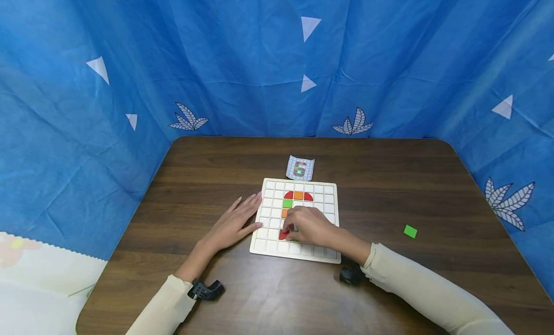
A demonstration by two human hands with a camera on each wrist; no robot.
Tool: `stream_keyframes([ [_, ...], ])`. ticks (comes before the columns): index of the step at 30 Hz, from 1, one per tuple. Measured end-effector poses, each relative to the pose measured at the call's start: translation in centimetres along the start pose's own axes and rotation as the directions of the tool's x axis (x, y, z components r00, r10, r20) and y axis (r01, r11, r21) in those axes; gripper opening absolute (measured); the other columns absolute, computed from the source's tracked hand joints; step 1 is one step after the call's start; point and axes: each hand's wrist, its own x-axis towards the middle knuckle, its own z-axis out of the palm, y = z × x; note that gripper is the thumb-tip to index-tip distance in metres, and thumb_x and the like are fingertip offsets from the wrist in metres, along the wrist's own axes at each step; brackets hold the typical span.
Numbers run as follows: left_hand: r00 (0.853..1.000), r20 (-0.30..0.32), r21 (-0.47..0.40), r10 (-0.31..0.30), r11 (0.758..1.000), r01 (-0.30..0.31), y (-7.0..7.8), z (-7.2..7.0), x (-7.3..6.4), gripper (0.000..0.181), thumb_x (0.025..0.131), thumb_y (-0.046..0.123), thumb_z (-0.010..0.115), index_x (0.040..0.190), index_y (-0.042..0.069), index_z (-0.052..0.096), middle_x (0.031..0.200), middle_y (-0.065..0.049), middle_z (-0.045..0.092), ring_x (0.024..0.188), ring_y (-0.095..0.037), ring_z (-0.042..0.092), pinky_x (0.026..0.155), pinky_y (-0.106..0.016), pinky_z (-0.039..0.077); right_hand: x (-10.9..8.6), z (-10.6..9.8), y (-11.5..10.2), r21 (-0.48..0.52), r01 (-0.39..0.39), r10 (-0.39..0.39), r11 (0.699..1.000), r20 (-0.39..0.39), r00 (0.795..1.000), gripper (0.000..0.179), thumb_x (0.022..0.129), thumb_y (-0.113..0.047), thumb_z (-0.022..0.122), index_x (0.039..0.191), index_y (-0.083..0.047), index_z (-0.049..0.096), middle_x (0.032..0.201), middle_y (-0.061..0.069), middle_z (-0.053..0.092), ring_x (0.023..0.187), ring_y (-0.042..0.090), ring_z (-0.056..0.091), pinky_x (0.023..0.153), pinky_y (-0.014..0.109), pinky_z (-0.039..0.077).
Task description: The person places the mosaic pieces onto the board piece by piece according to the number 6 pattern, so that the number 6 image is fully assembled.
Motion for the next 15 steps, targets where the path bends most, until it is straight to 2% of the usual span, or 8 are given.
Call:
stream_keyframes([
  [5, 1.000, 0.009, -0.004, -0.007, 1.000, 0.007, 0.0, 0.0, 0.1, 0.076, 0.105, 0.054, 0.046, 0.163, 0.012, 0.019, 0.170, 0.000, 0.015, 0.155, -0.020, 0.015, 0.125, -0.050, 0.009, -0.1, -0.4, 0.3, 0.025, -0.043, 0.043, 0.999, -0.015, 0.999, 0.012, 0.082, -0.023, 0.088, 0.090, -0.019, 0.081, 0.087, -0.010, 0.071, 0.081, 0.008, 0.062, 0.068, 0.028, 0.051],
  [10, 1.000, 0.003, -0.009, -0.007, 1.000, 0.007, 0.0, -0.1, 0.1, 0.076, 0.105, 0.054, 0.047, 0.163, 0.012, 0.020, 0.169, -0.001, 0.016, 0.155, -0.020, 0.016, 0.125, -0.050, 0.010, -0.4, -1.3, 1.0, 0.086, -0.108, 0.113, 0.990, -0.056, 0.992, 0.009, 0.085, -0.017, 0.084, 0.093, -0.018, 0.081, 0.092, -0.010, 0.073, 0.087, 0.010, 0.065, 0.071, 0.030, 0.052],
  [15, 1.000, 0.000, -0.007, -0.010, 1.000, 0.010, 0.0, 0.1, 0.0, 0.077, 0.104, 0.054, 0.047, 0.163, 0.012, 0.021, 0.169, -0.001, 0.016, 0.155, -0.021, 0.017, 0.125, -0.051, 0.010, -0.6, -1.6, 1.3, 0.103, -0.105, 0.112, 0.989, -0.070, 0.991, 0.010, 0.085, -0.013, 0.084, 0.095, -0.016, 0.081, 0.094, -0.009, 0.073, 0.089, 0.011, 0.065, 0.070, 0.028, 0.051],
])
